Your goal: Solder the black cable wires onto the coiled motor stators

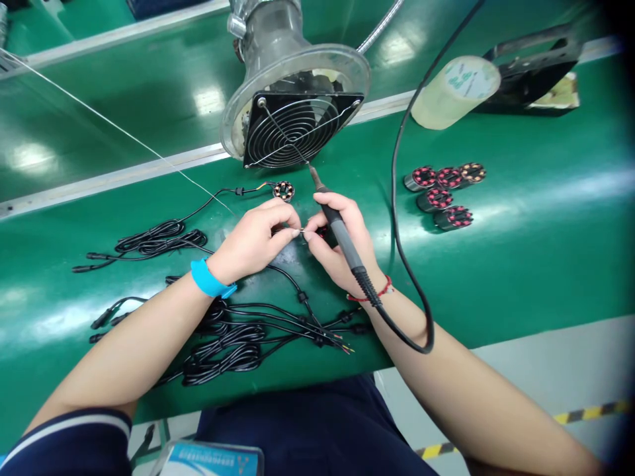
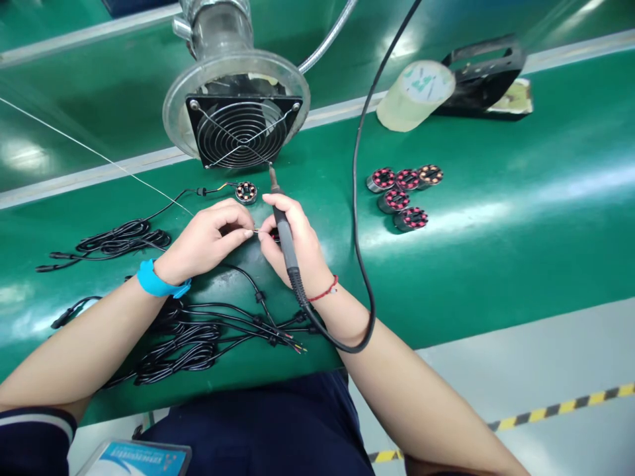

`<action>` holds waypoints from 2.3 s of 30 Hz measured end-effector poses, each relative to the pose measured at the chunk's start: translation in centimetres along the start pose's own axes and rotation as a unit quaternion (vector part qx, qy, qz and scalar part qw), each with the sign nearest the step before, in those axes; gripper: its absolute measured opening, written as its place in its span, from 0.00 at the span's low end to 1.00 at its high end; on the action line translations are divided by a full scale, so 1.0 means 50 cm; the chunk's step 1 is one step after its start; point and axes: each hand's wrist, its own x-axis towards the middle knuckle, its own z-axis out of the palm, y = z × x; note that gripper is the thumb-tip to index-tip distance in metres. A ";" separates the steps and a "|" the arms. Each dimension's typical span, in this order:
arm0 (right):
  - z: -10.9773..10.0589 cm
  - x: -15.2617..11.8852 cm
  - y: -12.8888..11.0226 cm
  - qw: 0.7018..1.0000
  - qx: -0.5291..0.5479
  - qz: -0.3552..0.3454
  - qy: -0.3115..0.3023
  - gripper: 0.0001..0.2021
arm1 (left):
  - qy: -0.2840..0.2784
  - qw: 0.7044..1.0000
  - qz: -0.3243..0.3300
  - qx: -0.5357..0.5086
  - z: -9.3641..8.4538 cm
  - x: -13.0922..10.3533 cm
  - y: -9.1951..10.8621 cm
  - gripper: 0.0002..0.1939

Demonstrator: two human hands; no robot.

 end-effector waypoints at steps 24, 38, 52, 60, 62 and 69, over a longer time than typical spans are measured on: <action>-0.029 0.002 0.005 0.989 -0.122 -0.049 -0.062 0.21 | -0.014 0.996 -0.081 -0.018 0.013 0.006 -0.001 0.07; -0.073 -0.100 -0.077 0.984 -0.101 -0.001 0.144 0.15 | -0.022 0.995 -0.099 -0.009 0.025 0.008 0.007 0.08; -0.064 -0.123 -0.065 0.976 -0.146 -0.036 0.158 0.06 | -0.023 0.993 -0.116 -0.010 0.029 0.011 0.006 0.08; -0.063 -0.132 -0.057 0.978 -0.131 -0.016 0.161 0.08 | -0.020 0.993 -0.119 -0.015 0.028 0.011 0.007 0.08; -0.063 -0.134 -0.056 0.979 -0.134 -0.014 0.153 0.07 | -0.020 0.992 -0.121 -0.015 0.028 0.012 0.008 0.09; -0.069 -0.130 -0.053 0.981 -0.103 0.003 0.167 0.12 | -0.017 0.993 -0.117 -0.016 0.027 0.012 0.007 0.08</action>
